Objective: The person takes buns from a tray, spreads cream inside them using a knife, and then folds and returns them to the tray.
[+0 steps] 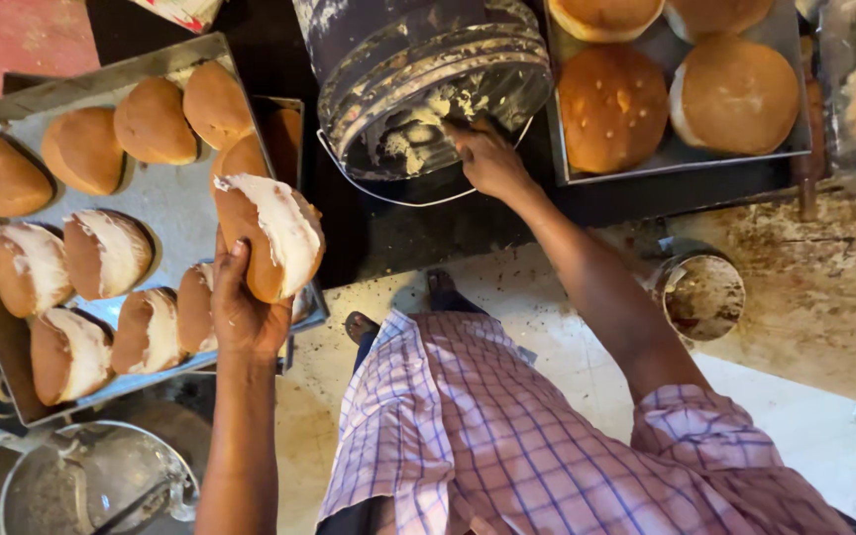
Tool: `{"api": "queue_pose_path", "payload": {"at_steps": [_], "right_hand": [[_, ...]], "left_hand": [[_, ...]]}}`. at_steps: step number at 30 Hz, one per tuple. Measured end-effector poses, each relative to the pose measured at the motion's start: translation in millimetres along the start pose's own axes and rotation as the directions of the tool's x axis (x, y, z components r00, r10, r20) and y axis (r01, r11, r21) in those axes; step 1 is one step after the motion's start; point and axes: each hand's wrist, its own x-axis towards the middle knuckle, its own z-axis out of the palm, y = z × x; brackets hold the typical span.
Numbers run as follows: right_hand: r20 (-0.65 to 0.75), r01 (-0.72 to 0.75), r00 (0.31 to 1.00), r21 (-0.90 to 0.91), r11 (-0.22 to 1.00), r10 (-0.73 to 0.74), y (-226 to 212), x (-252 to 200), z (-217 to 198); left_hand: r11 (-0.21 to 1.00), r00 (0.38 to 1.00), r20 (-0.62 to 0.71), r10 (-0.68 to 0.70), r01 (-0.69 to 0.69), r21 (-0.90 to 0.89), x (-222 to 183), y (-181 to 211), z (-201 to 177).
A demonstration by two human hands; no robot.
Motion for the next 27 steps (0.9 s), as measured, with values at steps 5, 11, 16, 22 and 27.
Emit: {"api": "queue_pose_path", "payload": {"at_steps": [5,11,16,22,27], "right_hand": [[-0.142,-0.199,0.974,-0.152,0.968,0.178,-17.5,28.7,-8.7],[0.01,0.117,0.993,-0.189,0.975,-0.118,28.6,17.6,9.1],[0.307,-0.249,0.948,0.553,0.795,0.083,3.5,-95.9,-57.9],[0.032,0.381,0.897,0.448,0.809,-0.441,-82.8,-123.7,-111.6],[-0.088,0.555,0.824,0.325,0.765,-0.56,-117.2,-117.0,-122.2]], "left_hand": [[1.0,0.999,-0.047,0.025,-0.024,0.01,4.1,-25.1,14.4],[0.996,0.992,-0.1,0.075,-0.069,0.059,3.9,-45.6,19.8],[0.994,0.995,-0.012,0.099,-0.1,-0.039,-13.4,-53.5,15.6],[0.998,0.986,0.167,0.001,0.008,-0.055,-26.0,-64.7,31.4],[1.0,0.983,0.185,-0.006,0.011,-0.027,-35.1,-58.8,52.4]]}}
